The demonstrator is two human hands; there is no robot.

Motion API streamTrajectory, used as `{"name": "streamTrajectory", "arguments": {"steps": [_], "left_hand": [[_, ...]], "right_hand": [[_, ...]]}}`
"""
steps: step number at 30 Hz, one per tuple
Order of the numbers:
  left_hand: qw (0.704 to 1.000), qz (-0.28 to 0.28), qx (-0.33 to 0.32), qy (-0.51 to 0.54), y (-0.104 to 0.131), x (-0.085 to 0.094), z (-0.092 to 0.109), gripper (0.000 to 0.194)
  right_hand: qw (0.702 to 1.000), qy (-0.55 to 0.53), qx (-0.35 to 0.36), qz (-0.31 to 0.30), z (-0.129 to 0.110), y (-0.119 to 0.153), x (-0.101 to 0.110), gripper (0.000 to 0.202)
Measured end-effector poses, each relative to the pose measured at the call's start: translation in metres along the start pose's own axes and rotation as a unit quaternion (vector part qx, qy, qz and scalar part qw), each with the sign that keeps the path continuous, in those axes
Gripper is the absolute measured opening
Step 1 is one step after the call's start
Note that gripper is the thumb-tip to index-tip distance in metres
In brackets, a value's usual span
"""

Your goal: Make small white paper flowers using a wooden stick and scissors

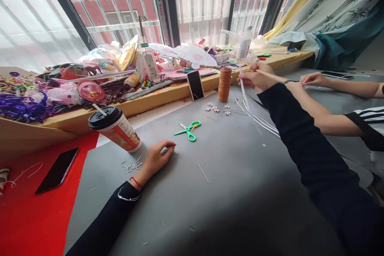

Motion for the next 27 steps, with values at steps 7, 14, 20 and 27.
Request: {"name": "streamTrajectory", "arguments": {"steps": [7, 14, 20, 27], "left_hand": [[0.863, 0.017, 0.122, 0.49, -0.018, -0.03, 0.053, 0.042], [0.845, -0.055, 0.234, 0.478, 0.009, -0.04, 0.055, 0.038], [0.817, -0.069, 0.283, 0.497, 0.01, -0.037, 0.04, 0.034], [0.831, 0.024, 0.268, 0.487, 0.007, -0.025, 0.04, 0.036]], "right_hand": [[0.895, -0.433, -0.063, -0.089, -0.016, 0.066, -0.149, 0.032], [0.905, -0.416, -0.088, -0.022, 0.037, 0.043, -0.189, 0.036], [0.955, -0.296, -0.01, 0.017, 0.063, 0.011, -0.151, 0.028], [0.995, -0.076, -0.016, -0.059, 0.094, 0.029, -0.158, 0.023]]}}
Point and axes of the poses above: each hand's wrist, its own y-axis away from the middle knuckle, its own x-axis out of the back of the hand, z = x × y, the point moved 3 cm from there along -y, towards the middle knuckle, and after that the axes turned 5 degrees about -y, right-handed, at the moved point
